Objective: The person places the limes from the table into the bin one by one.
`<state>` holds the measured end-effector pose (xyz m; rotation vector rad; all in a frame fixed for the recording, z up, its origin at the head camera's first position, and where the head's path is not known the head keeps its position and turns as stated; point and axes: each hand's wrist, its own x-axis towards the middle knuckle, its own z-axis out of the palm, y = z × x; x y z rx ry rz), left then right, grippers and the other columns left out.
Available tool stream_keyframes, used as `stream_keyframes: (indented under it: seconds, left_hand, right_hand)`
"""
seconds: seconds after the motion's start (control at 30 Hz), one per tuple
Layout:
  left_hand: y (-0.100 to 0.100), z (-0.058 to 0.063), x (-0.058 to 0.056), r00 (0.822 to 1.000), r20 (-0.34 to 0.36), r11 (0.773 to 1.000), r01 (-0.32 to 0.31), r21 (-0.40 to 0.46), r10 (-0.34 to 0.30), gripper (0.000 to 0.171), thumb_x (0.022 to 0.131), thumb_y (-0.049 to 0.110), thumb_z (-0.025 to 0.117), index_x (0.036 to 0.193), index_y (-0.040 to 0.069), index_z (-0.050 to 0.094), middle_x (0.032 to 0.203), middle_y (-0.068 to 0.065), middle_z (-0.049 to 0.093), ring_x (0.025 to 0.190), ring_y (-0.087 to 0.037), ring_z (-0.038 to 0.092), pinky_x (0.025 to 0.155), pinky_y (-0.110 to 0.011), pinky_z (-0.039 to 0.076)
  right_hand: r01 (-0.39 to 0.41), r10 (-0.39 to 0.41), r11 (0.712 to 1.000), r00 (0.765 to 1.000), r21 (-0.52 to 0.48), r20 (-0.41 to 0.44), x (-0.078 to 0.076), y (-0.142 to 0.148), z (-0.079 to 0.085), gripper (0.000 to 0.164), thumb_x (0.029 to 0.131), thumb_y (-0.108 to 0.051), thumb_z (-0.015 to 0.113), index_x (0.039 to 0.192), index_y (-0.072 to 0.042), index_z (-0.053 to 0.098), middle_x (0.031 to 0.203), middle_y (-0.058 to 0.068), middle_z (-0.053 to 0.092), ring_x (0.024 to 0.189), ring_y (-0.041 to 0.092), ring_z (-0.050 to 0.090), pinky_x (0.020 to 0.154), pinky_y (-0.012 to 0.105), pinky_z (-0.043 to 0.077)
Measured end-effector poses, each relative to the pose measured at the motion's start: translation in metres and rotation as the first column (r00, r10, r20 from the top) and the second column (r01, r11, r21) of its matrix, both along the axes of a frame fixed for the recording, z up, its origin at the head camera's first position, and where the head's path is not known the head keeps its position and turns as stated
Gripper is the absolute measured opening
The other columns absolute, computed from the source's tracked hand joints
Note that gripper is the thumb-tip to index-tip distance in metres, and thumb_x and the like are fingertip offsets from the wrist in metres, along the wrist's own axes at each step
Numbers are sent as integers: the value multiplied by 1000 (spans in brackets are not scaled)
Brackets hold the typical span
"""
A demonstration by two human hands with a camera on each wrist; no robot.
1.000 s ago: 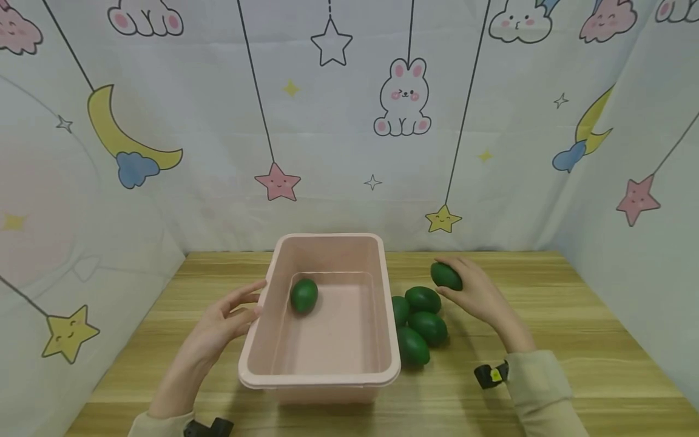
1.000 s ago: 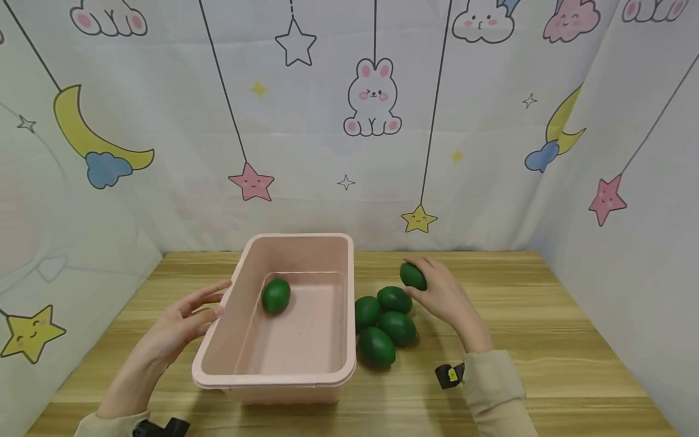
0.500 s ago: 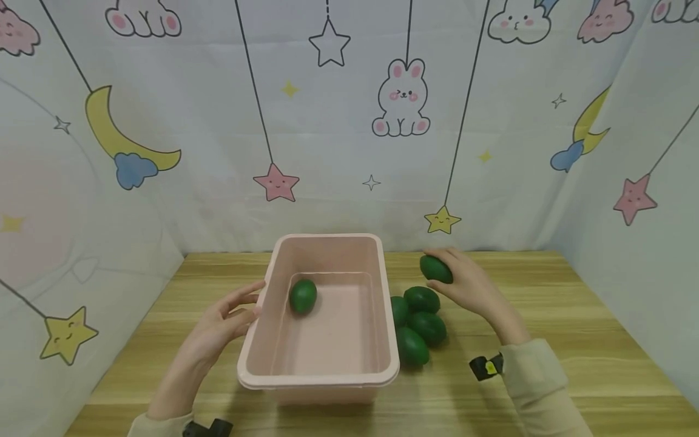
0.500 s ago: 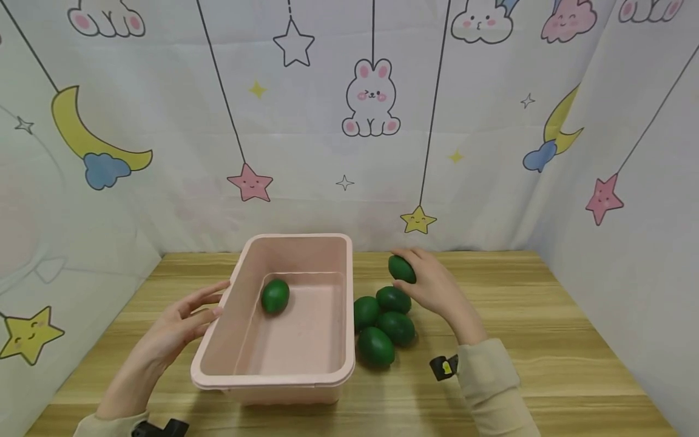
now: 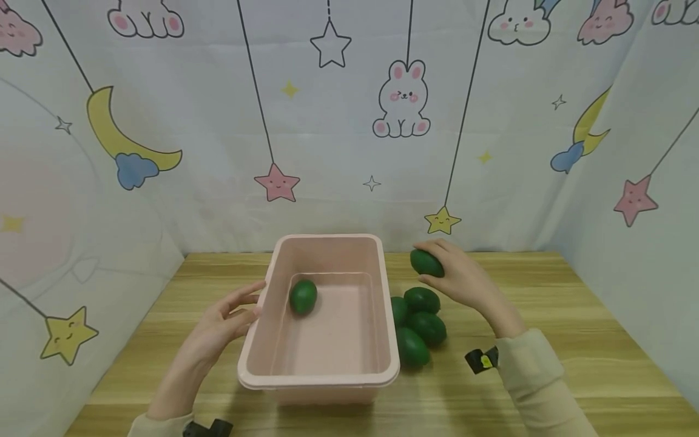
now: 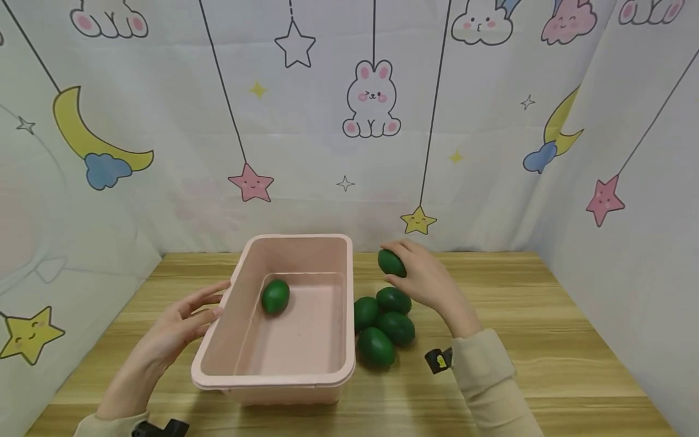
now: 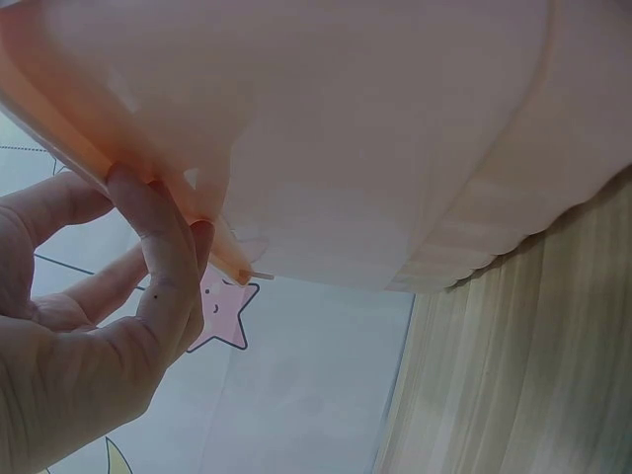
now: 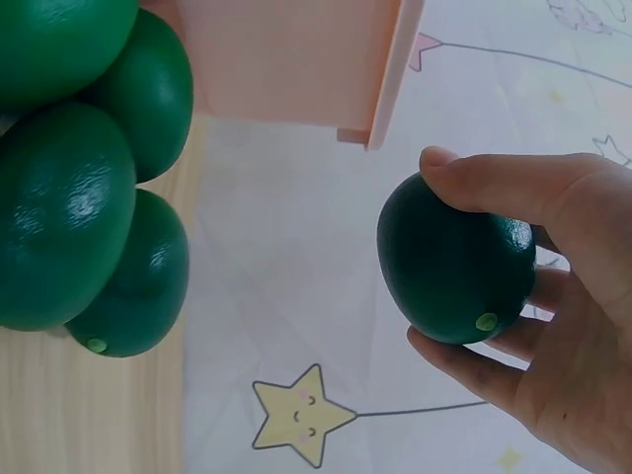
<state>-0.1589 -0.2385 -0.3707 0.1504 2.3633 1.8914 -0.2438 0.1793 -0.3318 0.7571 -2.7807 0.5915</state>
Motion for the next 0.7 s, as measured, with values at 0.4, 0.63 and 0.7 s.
stream_keyframes:
  seconds: [0.4, 0.63, 0.7]
  left_hand:
    - [0, 0, 0, 1000, 3, 1000, 7, 19, -7, 58, 96, 23, 58, 148, 9, 36, 139, -23, 42, 102, -2, 61, 86, -25, 53]
    - [0, 0, 0, 1000, 3, 1000, 4, 10, -4, 57, 96, 23, 58, 148, 9, 37, 139, -23, 42, 102, -1, 61, 86, -25, 53]
    - [0, 0, 0, 1000, 2, 1000, 3, 9, -3, 57, 96, 23, 58, 148, 9, 37, 139, -23, 42, 102, -1, 61, 86, -25, 52]
  right_hand:
    - [-37, 38, 999, 999, 27, -37, 1, -15, 14, 60, 85, -28, 74, 138, -16, 50, 134, 11, 54, 113, 31, 57, 88, 47, 52]
    - [-64, 66, 997, 997, 41, -47, 1, -24, 23, 59, 85, -28, 73, 138, -16, 50, 131, 9, 56, 109, 28, 59, 87, 45, 53]
    - [-71, 73, 997, 996, 42, -44, 1, -26, 25, 59, 85, -27, 73, 138, -17, 50, 131, 9, 56, 108, 28, 59, 87, 45, 53]
